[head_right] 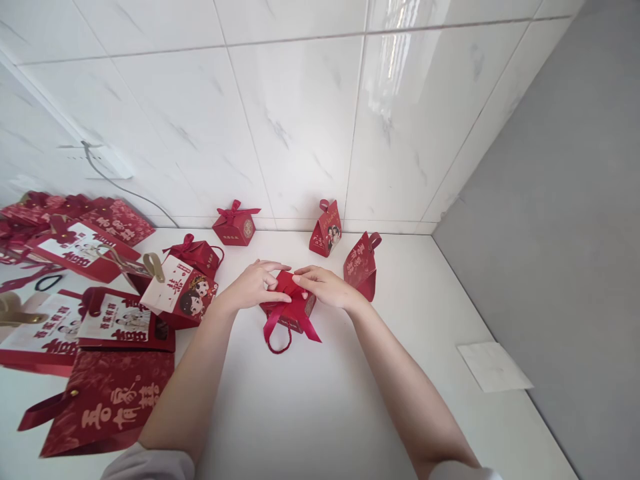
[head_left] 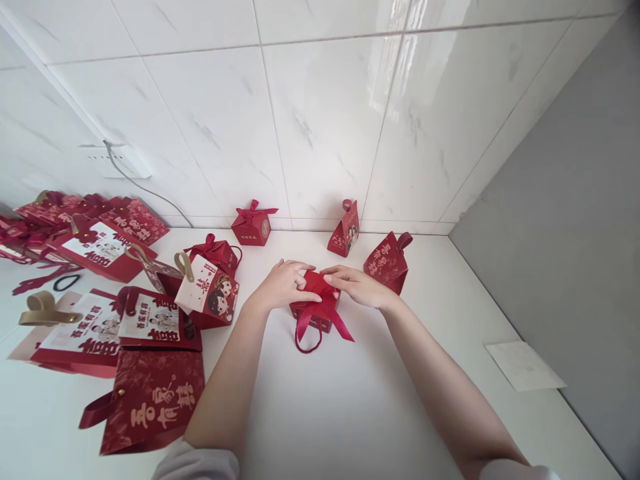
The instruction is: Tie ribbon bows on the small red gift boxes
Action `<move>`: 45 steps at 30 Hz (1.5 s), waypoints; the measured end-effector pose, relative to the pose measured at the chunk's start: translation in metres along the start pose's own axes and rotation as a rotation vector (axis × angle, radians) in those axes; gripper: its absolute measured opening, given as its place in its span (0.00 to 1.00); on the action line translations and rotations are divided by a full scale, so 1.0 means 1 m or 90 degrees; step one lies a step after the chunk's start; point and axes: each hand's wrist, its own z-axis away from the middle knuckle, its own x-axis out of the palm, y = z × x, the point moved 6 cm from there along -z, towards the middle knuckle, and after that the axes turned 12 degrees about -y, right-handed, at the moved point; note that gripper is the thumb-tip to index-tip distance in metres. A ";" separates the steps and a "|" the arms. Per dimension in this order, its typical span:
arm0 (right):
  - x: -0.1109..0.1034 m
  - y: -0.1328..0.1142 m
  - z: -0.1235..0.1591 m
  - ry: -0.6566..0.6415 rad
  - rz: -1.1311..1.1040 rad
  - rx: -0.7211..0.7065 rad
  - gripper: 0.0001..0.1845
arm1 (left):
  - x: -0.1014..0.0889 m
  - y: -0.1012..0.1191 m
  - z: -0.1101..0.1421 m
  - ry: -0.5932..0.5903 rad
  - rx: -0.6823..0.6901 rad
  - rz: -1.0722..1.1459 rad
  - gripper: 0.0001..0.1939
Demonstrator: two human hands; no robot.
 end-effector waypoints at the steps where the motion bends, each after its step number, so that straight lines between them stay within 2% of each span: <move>1: 0.000 0.000 0.000 0.020 0.000 0.005 0.28 | 0.000 0.000 -0.001 0.002 0.017 -0.010 0.28; 5: 0.000 0.003 -0.004 0.088 0.014 -0.007 0.27 | 0.002 0.001 -0.002 -0.008 0.044 -0.039 0.28; 10: 0.003 0.018 -0.015 0.164 -0.011 -0.018 0.25 | 0.000 0.004 0.001 0.007 0.019 -0.048 0.28; 15: 0.006 0.018 -0.016 0.134 -0.017 -0.023 0.23 | 0.000 0.002 0.004 -0.019 -0.010 0.076 0.26; 19: 0.007 0.014 -0.012 0.099 0.000 -0.031 0.20 | 0.004 -0.001 0.003 -0.048 0.003 0.159 0.23; 29: -0.003 0.018 -0.009 0.197 0.012 -0.055 0.19 | 0.007 -0.008 0.000 -0.031 -0.043 0.161 0.26; 35: -0.004 0.026 -0.012 0.188 0.013 -0.076 0.18 | 0.008 -0.008 0.002 -0.039 -0.040 0.170 0.25; 38: -0.003 0.020 -0.010 0.159 0.036 -0.098 0.17 | 0.007 -0.007 0.003 -0.041 -0.027 0.179 0.23; 42: -0.009 0.012 -0.003 0.153 0.023 -0.077 0.15 | 0.006 -0.007 0.005 -0.055 -0.033 0.221 0.22; 45: -0.018 0.007 0.004 0.162 0.008 -0.053 0.15 | 0.000 -0.005 0.007 -0.036 -0.043 0.253 0.26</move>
